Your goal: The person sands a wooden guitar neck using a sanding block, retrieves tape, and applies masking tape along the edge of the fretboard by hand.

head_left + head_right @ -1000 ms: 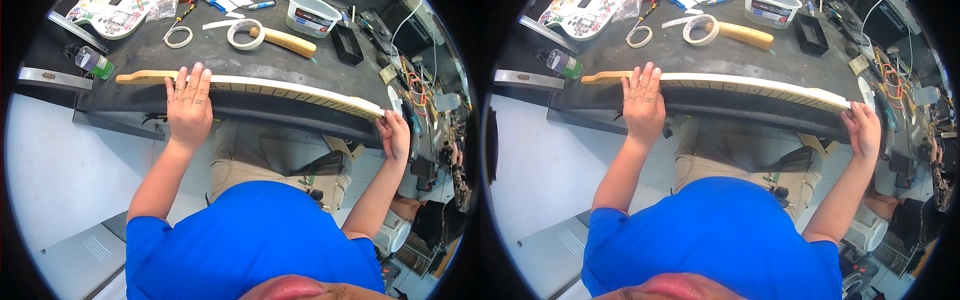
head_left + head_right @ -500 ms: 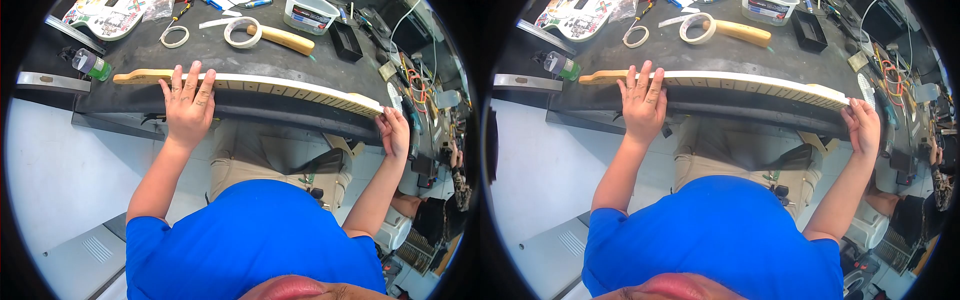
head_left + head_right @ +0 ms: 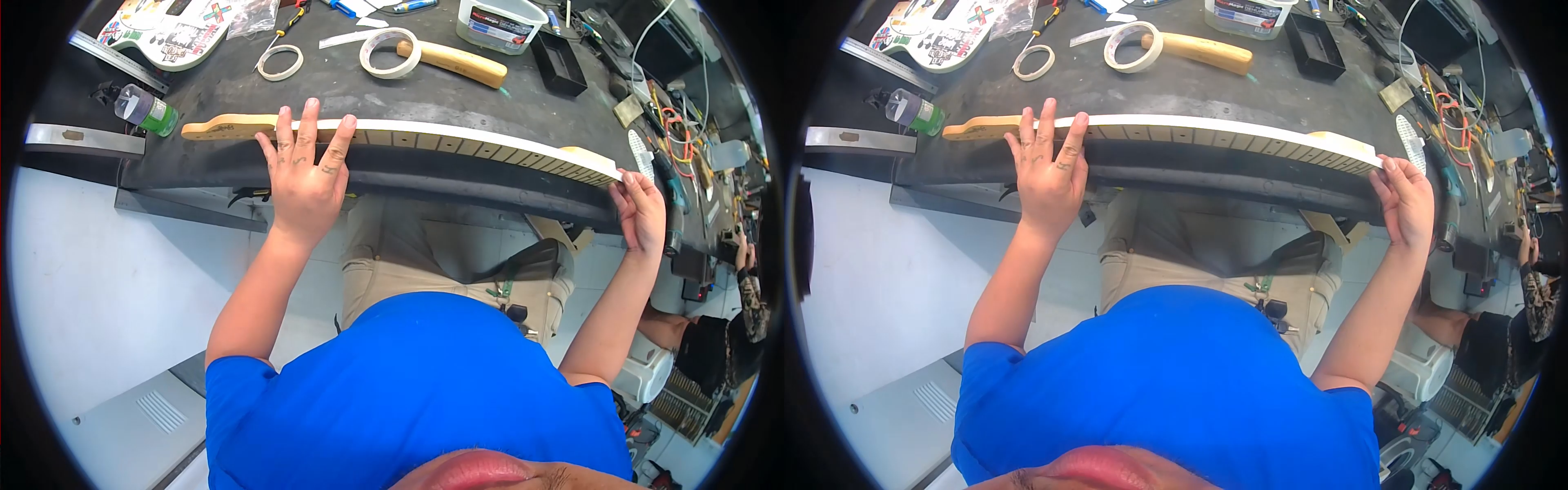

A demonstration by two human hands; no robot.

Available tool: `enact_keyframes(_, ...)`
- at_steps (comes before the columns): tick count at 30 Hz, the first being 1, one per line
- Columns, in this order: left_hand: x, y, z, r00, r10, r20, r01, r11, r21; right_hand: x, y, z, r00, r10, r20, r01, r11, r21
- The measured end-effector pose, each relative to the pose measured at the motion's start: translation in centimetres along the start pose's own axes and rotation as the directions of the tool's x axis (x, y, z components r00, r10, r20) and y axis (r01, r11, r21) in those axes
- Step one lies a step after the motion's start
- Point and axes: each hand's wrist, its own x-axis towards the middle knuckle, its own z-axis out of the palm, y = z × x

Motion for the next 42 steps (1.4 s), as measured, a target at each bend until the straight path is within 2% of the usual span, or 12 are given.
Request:
enact_keyframes(4, 0.1, -0.1, 0.0, 0.999, -0.033, 0.012, 0.034, 0.998, -0.055, 0.1, 0.0, 0.0, 1.0, 0.005, -0.009, -0.005, 1.0, 0.003)
enact_keyframes(7, 0.8, 0.3, -0.8, 0.99, -0.119, 0.073, 0.125, 0.988, -0.093, 0.1, -0.1, 0.1, 1.0, 0.005, -0.019, -0.005, 1.0, 0.004)
enact_keyframes(18, 0.6, 0.5, -0.7, 0.994, -0.067, 0.083, 0.067, 0.998, 0.0, -0.4, -2.8, -0.3, 0.987, 0.107, 0.121, -0.116, 0.991, 0.073)
enact_keyframes(24, 0.7, 0.2, -0.7, 0.995, -0.037, 0.096, 0.039, 0.999, -0.025, -0.5, -2.2, -0.8, 0.982, 0.074, 0.173, -0.101, 0.983, 0.152)
enact_keyframes(30, 1.1, 0.1, -1.3, 0.989, -0.008, 0.146, 0.009, 1.0, -0.007, -0.4, -1.5, -1.0, 0.985, 0.052, 0.162, -0.082, 0.98, 0.183)
enact_keyframes(42, 1.4, 0.5, -2.2, 0.97, 0.004, 0.243, -0.03, 0.994, 0.103, 0.2, -0.7, -0.7, 0.996, 0.064, 0.063, -0.069, 0.994, 0.087)
